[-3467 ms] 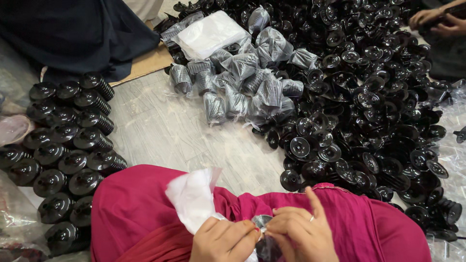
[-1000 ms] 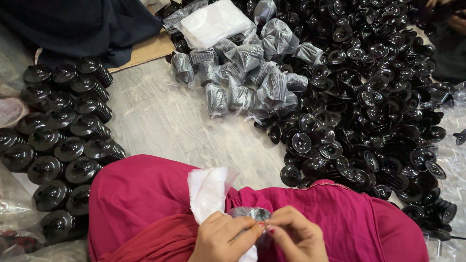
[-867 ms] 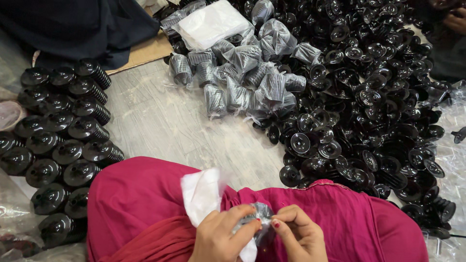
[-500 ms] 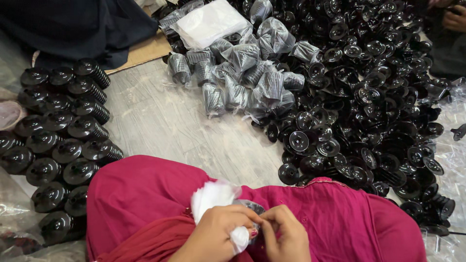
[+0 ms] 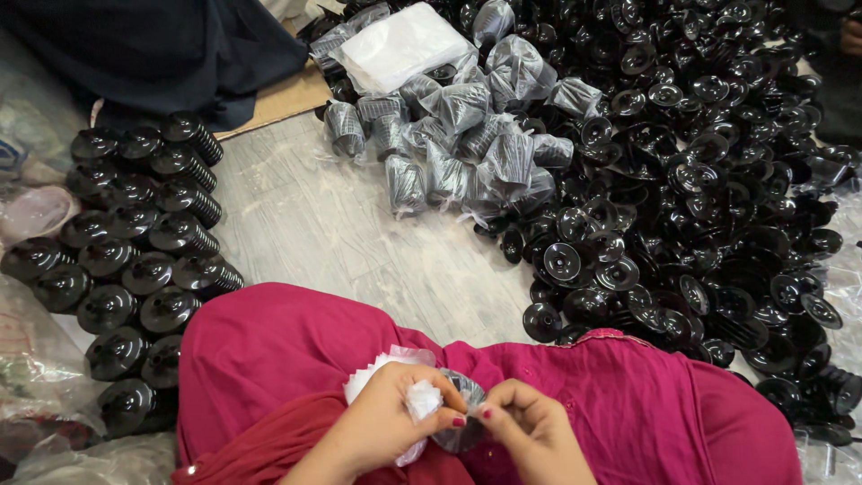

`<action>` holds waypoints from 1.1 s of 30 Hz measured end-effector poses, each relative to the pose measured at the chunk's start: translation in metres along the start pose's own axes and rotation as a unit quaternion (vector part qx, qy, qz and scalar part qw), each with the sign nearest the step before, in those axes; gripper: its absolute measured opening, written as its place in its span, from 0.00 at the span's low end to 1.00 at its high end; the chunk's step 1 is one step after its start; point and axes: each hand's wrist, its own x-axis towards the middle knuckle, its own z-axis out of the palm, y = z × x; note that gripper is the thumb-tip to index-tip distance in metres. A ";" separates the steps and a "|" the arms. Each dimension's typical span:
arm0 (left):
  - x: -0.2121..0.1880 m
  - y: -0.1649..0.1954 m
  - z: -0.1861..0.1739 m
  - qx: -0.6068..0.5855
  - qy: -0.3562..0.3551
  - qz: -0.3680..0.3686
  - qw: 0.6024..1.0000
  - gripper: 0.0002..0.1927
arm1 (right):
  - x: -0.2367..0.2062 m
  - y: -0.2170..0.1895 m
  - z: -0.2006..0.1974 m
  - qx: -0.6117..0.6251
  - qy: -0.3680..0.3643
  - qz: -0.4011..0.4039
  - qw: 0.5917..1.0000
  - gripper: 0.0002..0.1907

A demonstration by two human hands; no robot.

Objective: The person sits on the floor among large piles of black plastic parts and wraps individual parts in clear plastic bags, twisting the bags closed and placing the wrapped parts onto a pile. They occasionally reach into the surrounding piles to pick the next unwrapped part.

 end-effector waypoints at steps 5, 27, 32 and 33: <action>-0.003 0.009 0.004 0.067 0.065 0.039 0.995 0.12 | -0.001 -0.015 0.019 -0.158 0.086 -0.110 0.977 0.09; 0.029 0.007 0.005 0.137 0.137 0.070 0.979 0.04 | 0.040 -0.003 0.018 -0.296 0.125 -0.320 0.891 0.08; 0.035 0.009 0.006 0.243 0.138 0.163 0.946 0.04 | 0.046 -0.002 0.014 -0.282 0.113 -0.323 0.896 0.08; 0.036 0.008 0.007 0.268 0.145 0.193 0.933 0.03 | 0.048 -0.001 0.014 -0.277 0.110 -0.329 0.896 0.08</action>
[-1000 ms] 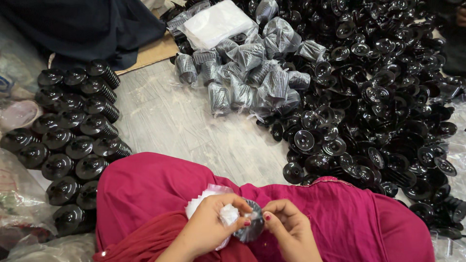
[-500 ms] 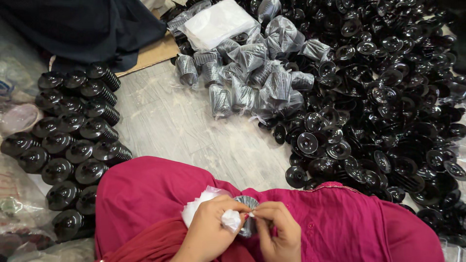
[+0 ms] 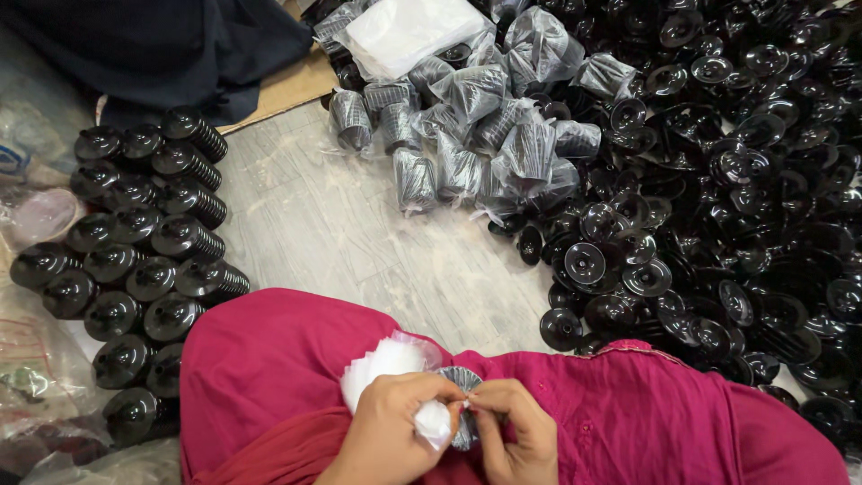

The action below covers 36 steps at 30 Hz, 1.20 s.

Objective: The person sits on the floor among large piles of black plastic parts and wraps individual parts in clear plastic bags, twisting the bags closed and placing the wrapped parts onto a pile. They occasionally reach into the surrounding piles to pick the next unwrapped part.

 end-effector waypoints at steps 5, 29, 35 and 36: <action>-0.002 0.000 0.007 0.055 0.031 -0.022 0.998 0.06 | -0.001 0.006 -0.001 -0.015 -0.015 0.020 1.000 0.07; 0.005 0.001 -0.002 -0.016 -0.023 -0.103 0.994 0.05 | -0.004 0.008 -0.003 -0.013 -0.036 -0.002 0.999 0.08; 0.009 -0.004 -0.006 -0.136 -0.030 -0.159 0.977 0.05 | -0.003 0.008 -0.003 -0.006 -0.031 0.015 0.999 0.08; 0.010 -0.003 -0.006 -0.142 -0.015 -0.179 0.973 0.07 | -0.003 0.009 -0.003 -0.007 -0.031 0.015 0.999 0.08</action>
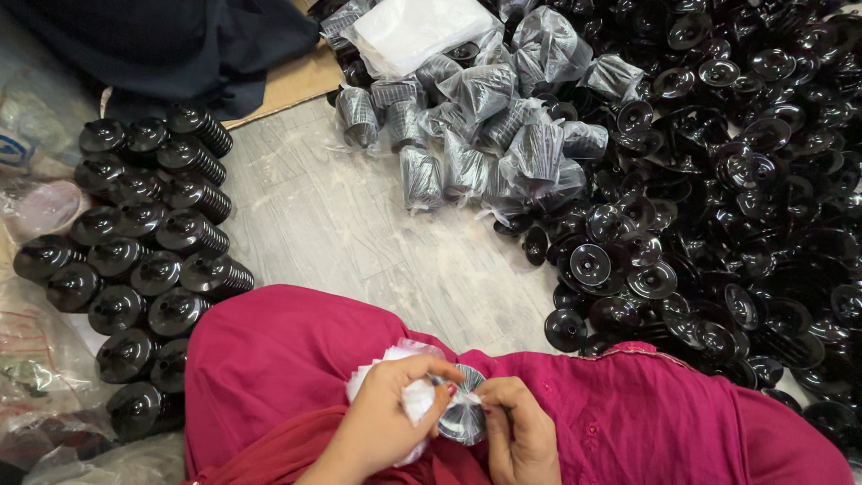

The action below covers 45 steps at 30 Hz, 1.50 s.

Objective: The person sits on the floor among large piles of black plastic parts and wraps individual parts in clear plastic bags, twisting the bags closed and placing the wrapped parts onto a pile. They occasionally reach into the surrounding piles to pick the next unwrapped part.

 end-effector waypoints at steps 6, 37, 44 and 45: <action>0.000 0.012 0.000 0.181 -0.008 0.088 0.979 0.05 | 0.001 -0.001 0.000 -0.003 -0.007 -0.008 1.000 0.07; -0.015 0.001 -0.007 0.143 -0.075 0.059 0.985 0.09 | 0.008 -0.033 -0.015 -0.103 -0.065 0.108 0.987 0.14; -0.024 -0.012 0.002 -0.070 -0.047 0.019 0.996 0.10 | -0.007 -0.025 -0.029 0.140 -0.010 0.146 0.979 0.06; -0.027 -0.012 0.008 -0.073 0.001 0.075 0.995 0.10 | -0.010 -0.026 -0.030 0.202 0.012 0.166 0.965 0.05</action>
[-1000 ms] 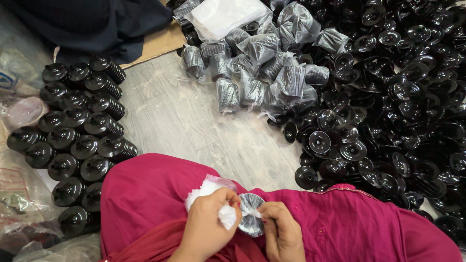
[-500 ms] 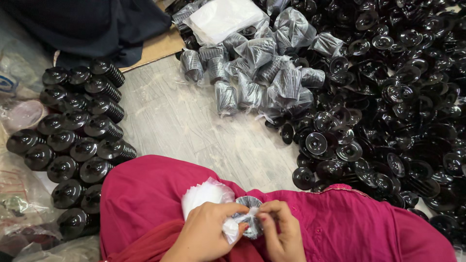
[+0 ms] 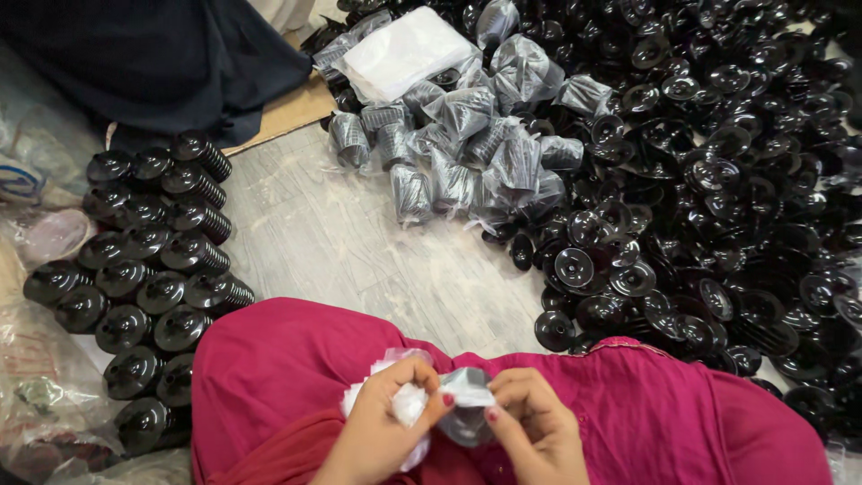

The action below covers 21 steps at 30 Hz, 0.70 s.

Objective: The person sits on the floor among large piles of black plastic parts and wraps individual parts in clear plastic bags, twisting the bags closed and placing the wrapped parts onto a pile. They occasionally reach into the surrounding piles to pick the next unwrapped part.

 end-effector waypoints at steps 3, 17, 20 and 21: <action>-0.007 0.001 0.017 0.083 0.083 0.161 0.980 0.08 | -0.007 -0.003 -0.001 -0.070 0.038 -0.079 0.994 0.06; -0.015 -0.008 0.022 -0.231 0.067 -0.113 0.964 0.08 | -0.015 -0.038 -0.006 0.002 -0.101 -0.073 0.992 0.15; -0.010 0.002 0.021 -0.214 0.068 -0.078 0.971 0.06 | -0.005 -0.052 -0.005 -0.052 -0.057 -0.095 0.992 0.08; -0.009 0.010 0.020 -0.203 0.067 -0.063 0.975 0.06 | 0.000 -0.060 -0.006 -0.077 -0.019 -0.081 0.994 0.07</action>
